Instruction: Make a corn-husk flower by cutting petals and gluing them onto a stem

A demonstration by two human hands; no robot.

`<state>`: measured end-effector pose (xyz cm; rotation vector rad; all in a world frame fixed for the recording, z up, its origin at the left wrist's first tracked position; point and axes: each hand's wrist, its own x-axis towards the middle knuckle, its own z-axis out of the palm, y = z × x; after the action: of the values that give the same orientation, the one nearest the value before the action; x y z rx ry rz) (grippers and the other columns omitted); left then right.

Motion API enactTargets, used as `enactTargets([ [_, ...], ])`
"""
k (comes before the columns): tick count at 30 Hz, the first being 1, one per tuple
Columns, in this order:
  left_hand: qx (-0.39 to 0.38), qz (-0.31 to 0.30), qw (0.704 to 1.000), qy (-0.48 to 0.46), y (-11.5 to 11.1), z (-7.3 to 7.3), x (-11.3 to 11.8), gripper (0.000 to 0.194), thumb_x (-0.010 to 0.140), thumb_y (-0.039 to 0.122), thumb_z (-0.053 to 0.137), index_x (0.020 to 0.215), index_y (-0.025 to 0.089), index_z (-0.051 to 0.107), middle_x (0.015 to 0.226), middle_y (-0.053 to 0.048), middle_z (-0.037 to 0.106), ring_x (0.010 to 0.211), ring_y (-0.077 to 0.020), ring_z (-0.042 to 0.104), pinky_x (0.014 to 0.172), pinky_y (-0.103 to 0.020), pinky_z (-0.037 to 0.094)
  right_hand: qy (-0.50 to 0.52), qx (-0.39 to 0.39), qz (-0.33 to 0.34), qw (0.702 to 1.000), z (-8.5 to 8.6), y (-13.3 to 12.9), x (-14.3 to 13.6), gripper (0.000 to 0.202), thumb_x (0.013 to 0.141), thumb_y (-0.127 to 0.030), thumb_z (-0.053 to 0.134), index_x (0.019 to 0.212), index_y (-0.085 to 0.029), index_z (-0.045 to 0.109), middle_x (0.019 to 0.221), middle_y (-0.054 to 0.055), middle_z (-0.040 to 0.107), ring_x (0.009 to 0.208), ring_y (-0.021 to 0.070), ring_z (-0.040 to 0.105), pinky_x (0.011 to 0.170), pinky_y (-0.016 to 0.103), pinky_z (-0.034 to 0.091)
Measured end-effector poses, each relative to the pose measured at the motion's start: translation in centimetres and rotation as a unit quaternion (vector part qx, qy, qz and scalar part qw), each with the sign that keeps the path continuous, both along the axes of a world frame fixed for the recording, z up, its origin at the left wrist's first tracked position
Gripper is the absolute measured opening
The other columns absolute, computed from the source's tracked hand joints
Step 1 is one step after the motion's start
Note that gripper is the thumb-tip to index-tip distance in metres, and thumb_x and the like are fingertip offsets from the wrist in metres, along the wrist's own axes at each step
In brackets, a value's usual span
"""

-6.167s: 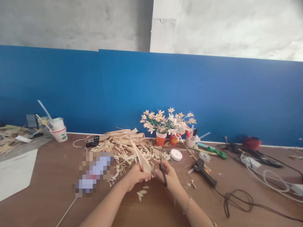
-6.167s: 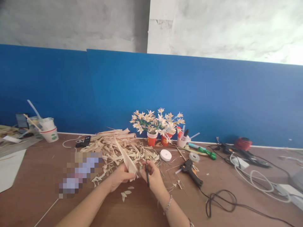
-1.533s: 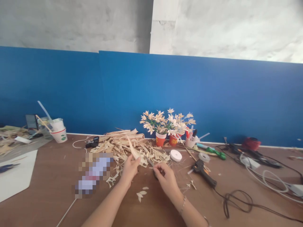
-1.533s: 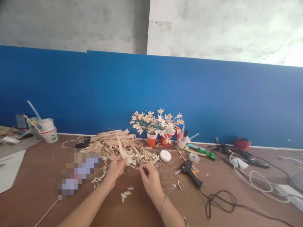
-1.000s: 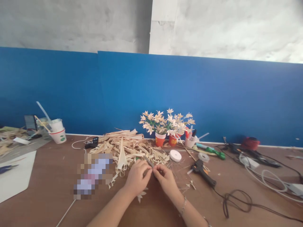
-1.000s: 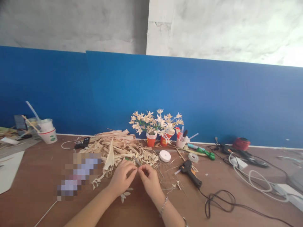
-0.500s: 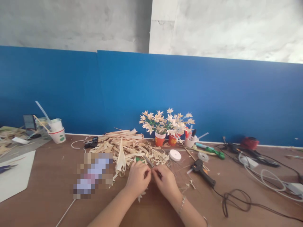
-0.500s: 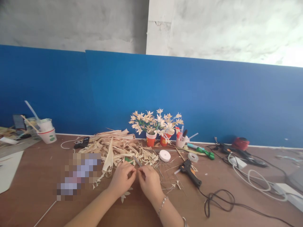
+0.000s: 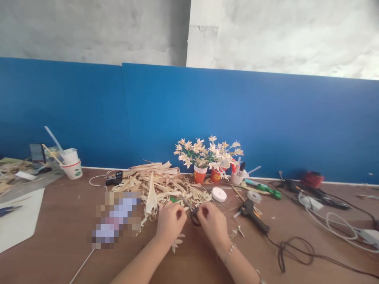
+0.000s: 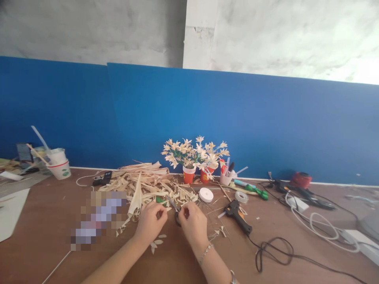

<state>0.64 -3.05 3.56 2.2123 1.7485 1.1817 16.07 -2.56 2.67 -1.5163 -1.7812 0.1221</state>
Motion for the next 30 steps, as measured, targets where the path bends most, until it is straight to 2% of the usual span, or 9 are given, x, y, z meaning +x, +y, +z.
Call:
enactTargets([
  [4, -0.015, -0.039, 0.999, 0.005, 0.1, 0.1, -0.2, 0.017, 0.076, 0.016, 0.048, 0.063, 0.021, 0.058, 0.066, -0.002, 0.062, 0.073, -0.0199, 0.054, 0.071, -0.032, 0.032, 0.056, -0.003, 0.111, 0.992, 0.0, 0.1, 0.1, 0.017, 0.08, -0.026, 0.047, 0.088, -0.018, 0.06, 0.08, 0.005, 0.063, 0.072, 0.0168, 0.058, 0.066, 0.024, 0.044],
  [7, -0.016, -0.063, 0.998, 0.006, 0.1, 0.0, -0.1, 0.016, 0.077, 0.016, 0.048, 0.066, 0.021, 0.059, 0.069, -0.002, 0.064, 0.076, -0.0204, 0.055, 0.072, -0.032, 0.032, 0.04, 0.0, 0.138, 0.99, -0.1, 0.0, -0.3, 0.014, 0.081, -0.022, 0.046, 0.079, -0.018, 0.06, 0.075, 0.005, 0.061, 0.07, 0.0167, 0.056, 0.064, 0.024, 0.042],
  [9, -0.017, -0.071, 0.997, 0.005, 0.1, 0.0, -0.1, 0.014, 0.076, 0.016, 0.049, 0.067, 0.021, 0.059, 0.071, -0.002, 0.064, 0.077, -0.0207, 0.055, 0.072, -0.033, 0.032, 0.027, -0.001, 0.14, 0.99, -0.2, 0.0, -0.5, 0.017, 0.082, -0.02, 0.044, 0.072, -0.018, 0.058, 0.071, 0.004, 0.06, 0.067, 0.0161, 0.055, 0.063, 0.024, 0.041],
  [14, -0.019, -0.08, 0.997, 0.011, 0.0, -0.1, 0.0, 0.014, 0.075, 0.014, 0.05, 0.065, 0.021, 0.058, 0.069, -0.002, 0.063, 0.077, -0.0207, 0.054, 0.072, -0.032, 0.032, -0.006, -0.01, 0.14, 0.99, -0.1, -0.2, -0.7, 0.015, 0.08, -0.019, 0.045, 0.07, -0.018, 0.057, 0.069, 0.003, 0.059, 0.066, 0.0155, 0.053, 0.061, 0.023, 0.039],
  [21, -0.011, -0.026, 1.0, 0.014, 0.0, 0.0, 0.2, 0.014, 0.073, 0.013, 0.051, 0.061, 0.019, 0.055, 0.065, -0.001, 0.06, 0.071, -0.0195, 0.054, 0.07, -0.032, 0.031, -0.024, 0.006, 0.027, 0.999, -0.1, -0.2, -0.7, 0.013, 0.074, -0.015, 0.047, 0.062, -0.019, 0.051, 0.063, 0.002, 0.056, 0.06, 0.0149, 0.051, 0.057, 0.023, 0.036],
  [23, -0.014, -0.027, 0.999, 0.016, 0.1, 0.0, 0.1, 0.015, 0.075, 0.014, 0.049, 0.062, 0.019, 0.056, 0.065, -0.001, 0.06, 0.071, -0.0189, 0.054, 0.07, -0.032, 0.031, -0.008, 0.007, 0.047, 0.999, 0.0, -0.1, -0.5, 0.01, 0.074, -0.015, 0.047, 0.067, -0.019, 0.053, 0.066, 0.002, 0.058, 0.062, 0.0151, 0.052, 0.058, 0.023, 0.038],
  [26, -0.022, -0.054, 0.998, 0.029, 0.1, 0.0, 0.0, 0.016, 0.077, 0.016, 0.048, 0.065, 0.02, 0.058, 0.068, 0.0, 0.062, 0.074, -0.0185, 0.055, 0.071, -0.031, 0.031, 0.005, 0.019, 0.118, 0.993, 0.0, 0.0, -0.4, 0.01, 0.077, -0.017, 0.048, 0.079, -0.018, 0.057, 0.075, 0.003, 0.06, 0.07, 0.0161, 0.055, 0.063, 0.023, 0.04],
  [28, -0.028, -0.063, 0.997, 0.041, 0.1, -0.1, 0.2, 0.015, 0.077, 0.016, 0.049, 0.066, 0.02, 0.059, 0.068, 0.0, 0.062, 0.075, -0.0185, 0.055, 0.071, -0.031, 0.031, -0.01, 0.026, 0.13, 0.991, -0.1, 0.0, -0.6, 0.011, 0.078, -0.016, 0.047, 0.076, -0.018, 0.058, 0.073, 0.003, 0.06, 0.07, 0.0164, 0.055, 0.064, 0.024, 0.04],
  [30, -0.034, -0.054, 0.997, 0.048, 0.0, -0.2, 0.4, 0.015, 0.076, 0.016, 0.05, 0.065, 0.02, 0.059, 0.068, 0.0, 0.062, 0.076, -0.0187, 0.055, 0.071, -0.031, 0.031, -0.04, 0.036, 0.116, 0.992, -0.4, 0.0, -1.0, 0.013, 0.078, -0.014, 0.047, 0.069, -0.018, 0.056, 0.067, 0.003, 0.058, 0.065, 0.0165, 0.053, 0.061, 0.024, 0.038],
])
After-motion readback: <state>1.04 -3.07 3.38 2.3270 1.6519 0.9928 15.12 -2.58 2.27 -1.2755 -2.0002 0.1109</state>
